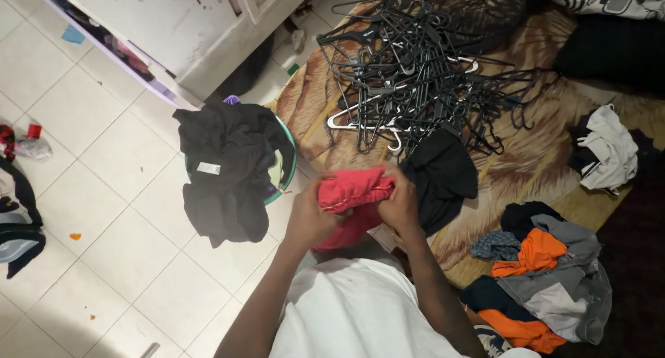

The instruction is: Hanging several garments including shorts and tops onto hangers and placing them in a closet.

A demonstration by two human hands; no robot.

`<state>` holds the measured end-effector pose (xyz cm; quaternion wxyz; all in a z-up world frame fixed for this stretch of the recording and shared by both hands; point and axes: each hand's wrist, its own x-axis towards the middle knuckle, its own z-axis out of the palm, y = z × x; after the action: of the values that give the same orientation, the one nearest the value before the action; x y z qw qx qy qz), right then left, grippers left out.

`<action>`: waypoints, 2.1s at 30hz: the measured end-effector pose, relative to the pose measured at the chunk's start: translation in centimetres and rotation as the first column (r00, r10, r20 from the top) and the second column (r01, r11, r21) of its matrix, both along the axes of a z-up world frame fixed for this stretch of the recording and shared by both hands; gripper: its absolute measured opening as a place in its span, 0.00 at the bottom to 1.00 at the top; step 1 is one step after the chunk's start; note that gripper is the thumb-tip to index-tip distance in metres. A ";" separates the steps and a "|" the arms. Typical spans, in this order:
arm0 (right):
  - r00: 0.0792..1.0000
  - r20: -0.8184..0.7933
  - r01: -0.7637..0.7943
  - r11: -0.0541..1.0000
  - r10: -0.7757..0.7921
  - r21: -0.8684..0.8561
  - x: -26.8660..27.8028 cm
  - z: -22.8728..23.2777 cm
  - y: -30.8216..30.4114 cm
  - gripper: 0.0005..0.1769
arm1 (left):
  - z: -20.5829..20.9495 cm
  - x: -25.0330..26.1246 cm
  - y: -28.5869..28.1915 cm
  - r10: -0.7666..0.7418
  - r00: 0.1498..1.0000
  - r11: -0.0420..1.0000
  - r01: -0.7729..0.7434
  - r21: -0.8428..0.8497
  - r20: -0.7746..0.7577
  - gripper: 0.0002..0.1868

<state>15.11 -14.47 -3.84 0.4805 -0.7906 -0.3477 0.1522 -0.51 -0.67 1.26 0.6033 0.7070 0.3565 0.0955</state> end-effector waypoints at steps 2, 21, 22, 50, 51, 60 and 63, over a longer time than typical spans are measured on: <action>0.962 -0.260 -0.086 0.996 0.088 0.020 0.4 -2.7 -1.1 0.21 | -1.5 0.3 0.7 0.026 0.981 0.987 0.005 0.161 -0.193 0.34; 0.453 -0.878 0.062 0.977 0.155 0.205 -0.3 -0.6 -1.9 0.13 | -4.6 -1.0 -1.3 -0.363 0.901 0.932 0.351 0.093 0.238 0.18; 0.452 -0.877 0.054 0.977 0.162 0.208 -0.9 -0.3 -1.8 0.13 | -8.8 -1.0 -2.0 -0.356 0.904 0.934 0.343 0.096 0.237 0.18; 0.965 -0.026 -0.258 0.962 0.261 0.088 -2.4 7.2 -0.7 0.21 | 1.6 0.3 1.4 -0.285 0.952 0.913 0.235 0.333 0.108 0.12; 0.887 0.293 -0.387 0.921 0.358 0.046 -2.9 8.5 0.0 0.27 | 1.9 0.7 1.4 -0.370 0.922 0.890 0.315 0.330 0.117 0.11; 0.807 -0.586 -0.021 0.995 0.073 0.096 -0.5 1.5 -1.9 0.11 | 3.2 -0.7 1.6 -0.410 0.878 0.872 0.297 0.390 0.249 0.29; 0.796 -0.602 0.183 0.972 -0.057 0.149 0.2 -0.2 -2.9 0.11 | -0.5 -2.1 0.3 -0.350 0.910 0.895 0.256 0.365 0.221 0.15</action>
<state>15.27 -17.32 -4.09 0.6505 -0.6714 -0.1424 0.3252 -2.65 -0.33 0.78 0.5290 0.8238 0.1306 0.1566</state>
